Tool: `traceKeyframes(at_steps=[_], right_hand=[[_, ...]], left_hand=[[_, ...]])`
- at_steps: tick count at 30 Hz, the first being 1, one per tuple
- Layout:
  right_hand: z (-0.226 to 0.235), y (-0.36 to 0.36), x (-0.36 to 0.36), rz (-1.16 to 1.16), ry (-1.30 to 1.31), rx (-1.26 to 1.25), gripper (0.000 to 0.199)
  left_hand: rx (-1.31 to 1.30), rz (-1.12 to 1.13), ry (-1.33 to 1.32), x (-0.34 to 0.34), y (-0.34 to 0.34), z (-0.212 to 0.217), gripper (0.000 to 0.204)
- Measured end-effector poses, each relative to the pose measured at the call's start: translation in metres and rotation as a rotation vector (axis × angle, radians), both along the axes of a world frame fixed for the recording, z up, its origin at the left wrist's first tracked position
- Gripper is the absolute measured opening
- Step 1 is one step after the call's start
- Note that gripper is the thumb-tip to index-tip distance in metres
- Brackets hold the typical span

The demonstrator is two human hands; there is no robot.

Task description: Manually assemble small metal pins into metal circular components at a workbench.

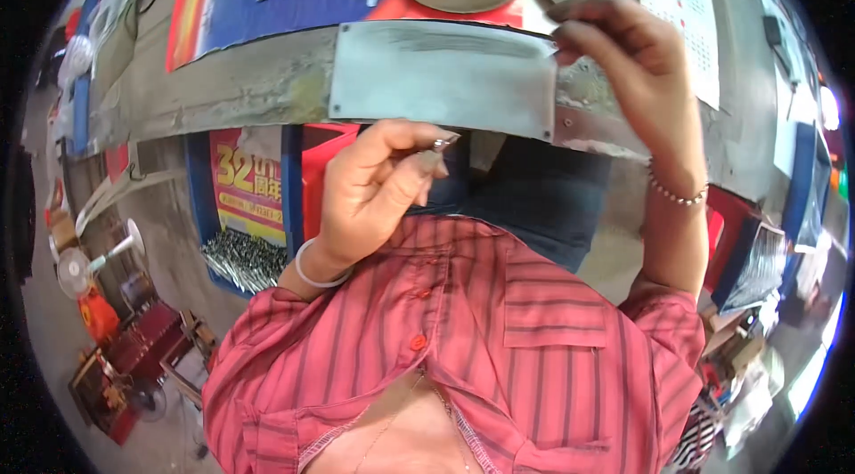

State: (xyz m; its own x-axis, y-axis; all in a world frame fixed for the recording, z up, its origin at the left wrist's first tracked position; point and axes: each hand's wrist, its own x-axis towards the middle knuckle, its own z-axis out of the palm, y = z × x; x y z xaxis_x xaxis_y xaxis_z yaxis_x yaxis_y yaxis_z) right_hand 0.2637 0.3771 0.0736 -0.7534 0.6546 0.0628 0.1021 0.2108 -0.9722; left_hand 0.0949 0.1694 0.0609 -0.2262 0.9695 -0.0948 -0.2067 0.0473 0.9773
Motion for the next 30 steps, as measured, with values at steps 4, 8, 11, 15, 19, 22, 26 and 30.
traceKeyframes(at_steps=[4,8,11,15,19,22,26,30], right_hand=[[0.009,-0.047,-0.007,0.066,0.053,-0.366,0.009],[-0.002,-0.063,-0.01,0.163,0.108,-0.578,0.01],[-0.005,-0.066,-0.012,0.206,0.065,-0.589,0.014],[0.002,-0.07,-0.017,0.219,-0.005,-0.629,0.017],[0.003,-0.072,-0.019,0.236,-0.027,-0.613,0.02],[0.002,-0.073,-0.019,0.229,-0.058,-0.572,0.02],[0.003,-0.074,-0.021,0.204,-0.074,-0.558,0.018],[0.0,-0.075,-0.023,0.198,-0.094,-0.501,0.016]], left_hand=[[0.19,-0.014,0.327,-0.002,0.008,-0.007,0.015],[0.445,-0.043,0.744,-0.008,0.016,-0.006,0.023],[0.523,0.024,0.989,-0.008,0.015,-0.005,0.025],[0.664,0.016,1.111,-0.015,0.017,-0.011,0.021],[0.682,-0.014,1.261,-0.017,0.018,-0.008,0.018],[0.7,-0.012,1.3,-0.02,0.018,-0.007,0.017],[0.712,-0.002,1.318,-0.022,0.019,-0.008,0.017],[0.716,-0.006,1.324,-0.025,0.019,-0.009,0.018]])
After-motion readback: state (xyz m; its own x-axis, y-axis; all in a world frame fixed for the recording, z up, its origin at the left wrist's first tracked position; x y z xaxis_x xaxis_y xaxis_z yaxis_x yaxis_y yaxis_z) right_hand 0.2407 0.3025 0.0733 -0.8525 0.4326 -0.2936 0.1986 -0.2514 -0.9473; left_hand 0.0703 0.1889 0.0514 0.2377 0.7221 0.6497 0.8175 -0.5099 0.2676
